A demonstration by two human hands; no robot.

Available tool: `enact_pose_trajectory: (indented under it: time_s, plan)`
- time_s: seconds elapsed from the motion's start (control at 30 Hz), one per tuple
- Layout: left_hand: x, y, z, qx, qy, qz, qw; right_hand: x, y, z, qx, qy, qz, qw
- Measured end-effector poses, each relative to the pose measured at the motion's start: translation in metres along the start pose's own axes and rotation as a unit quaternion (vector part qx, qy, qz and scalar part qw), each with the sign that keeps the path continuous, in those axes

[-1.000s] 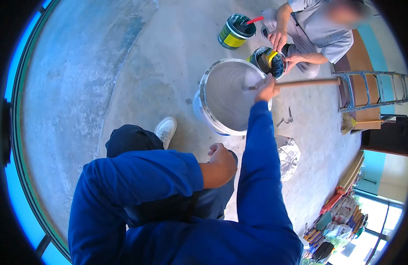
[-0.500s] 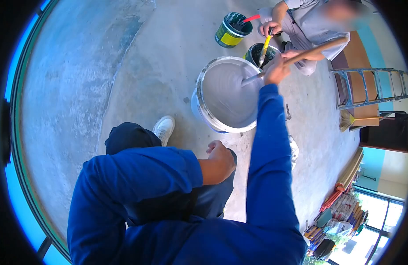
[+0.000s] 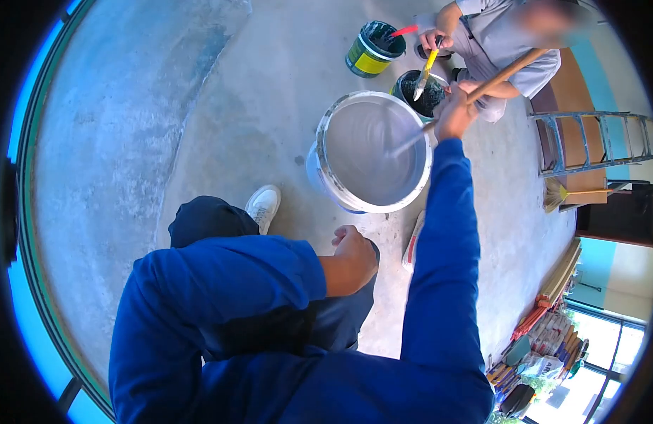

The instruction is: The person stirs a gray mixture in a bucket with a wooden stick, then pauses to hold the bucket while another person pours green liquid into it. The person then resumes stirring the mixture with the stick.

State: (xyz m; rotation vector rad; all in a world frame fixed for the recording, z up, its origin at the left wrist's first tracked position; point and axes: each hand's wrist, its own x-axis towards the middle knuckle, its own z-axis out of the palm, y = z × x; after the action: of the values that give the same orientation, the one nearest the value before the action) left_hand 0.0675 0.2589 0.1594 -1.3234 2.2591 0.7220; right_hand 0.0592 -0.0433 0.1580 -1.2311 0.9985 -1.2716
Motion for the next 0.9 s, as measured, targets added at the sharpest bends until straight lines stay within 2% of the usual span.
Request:
enact_pose_trajectory:
  time_s: [0.07, 0.1, 0.13, 0.17, 0.2, 0.27, 0.37, 0.47, 0.53, 0.6, 0.7, 0.77, 0.8, 0.83, 0.9]
  plan:
    - [0.000, 0.000, 0.001, -0.007, -0.001, -0.008, 1.000, -0.009, 0.026, 0.015, 0.029, 0.049, -0.076, 0.995]
    - [0.000, 0.000, 0.000, 0.000, -0.002, -0.006, 1.000, -0.005, 0.060, 0.008, 0.010, 0.092, -0.115, 0.989]
    - [0.001, 0.000, -0.001, 0.005, -0.004, -0.003, 1.000, -0.021, 0.080, 0.004, 0.013, 0.080, -0.086, 0.993]
    - [0.002, 0.000, -0.001, 0.010, -0.005, 0.000, 1.000, -0.047, 0.085, 0.000, 0.074, 0.025, 0.000, 0.997]
    - [-0.001, -0.002, -0.003, 0.002, -0.008, 0.003, 1.000, -0.055, 0.093, -0.009, 0.080, 0.045, 0.021, 0.996]
    - [-0.005, -0.006, -0.010, -0.016, -0.013, 0.009, 1.000, -0.073, 0.085, -0.036, 0.072, -0.058, 0.015, 0.996]
    - [0.003, -0.007, 0.000, -0.007, 0.001, -0.004, 1.000, -0.076, 0.066, -0.058, 0.018, -0.081, 0.097, 0.992]
    - [0.004, -0.006, -0.003, -0.010, 0.002, -0.007, 1.000, -0.055, 0.043, -0.044, -0.056, -0.073, 0.117, 0.989]
    - [0.003, -0.007, -0.003, -0.009, 0.004, 0.001, 1.000, -0.034, 0.012, -0.010, -0.104, -0.016, 0.039, 0.994]
    - [0.001, -0.003, -0.003, -0.004, 0.004, 0.020, 1.000, -0.017, -0.008, 0.009, -0.043, -0.059, 0.017, 0.997]
    - [0.002, 0.000, -0.003, -0.002, -0.005, 0.010, 1.000, -0.005, 0.032, 0.026, -0.015, -0.027, -0.101, 0.994]
    - [0.005, 0.001, -0.003, 0.007, -0.006, 0.009, 1.000, -0.057, 0.038, 0.039, -0.052, -0.010, -0.146, 0.988]
    - [0.006, 0.001, -0.002, 0.011, -0.006, 0.009, 1.000, -0.059, 0.061, 0.024, -0.049, -0.055, -0.079, 0.994]
    - [0.004, 0.000, -0.004, 0.007, -0.005, 0.007, 1.000, -0.058, 0.089, 0.007, 0.010, -0.083, -0.010, 0.996]
    - [-0.001, 0.000, -0.008, -0.005, -0.001, 0.004, 1.000, -0.075, 0.084, -0.010, 0.044, -0.121, 0.024, 0.991]
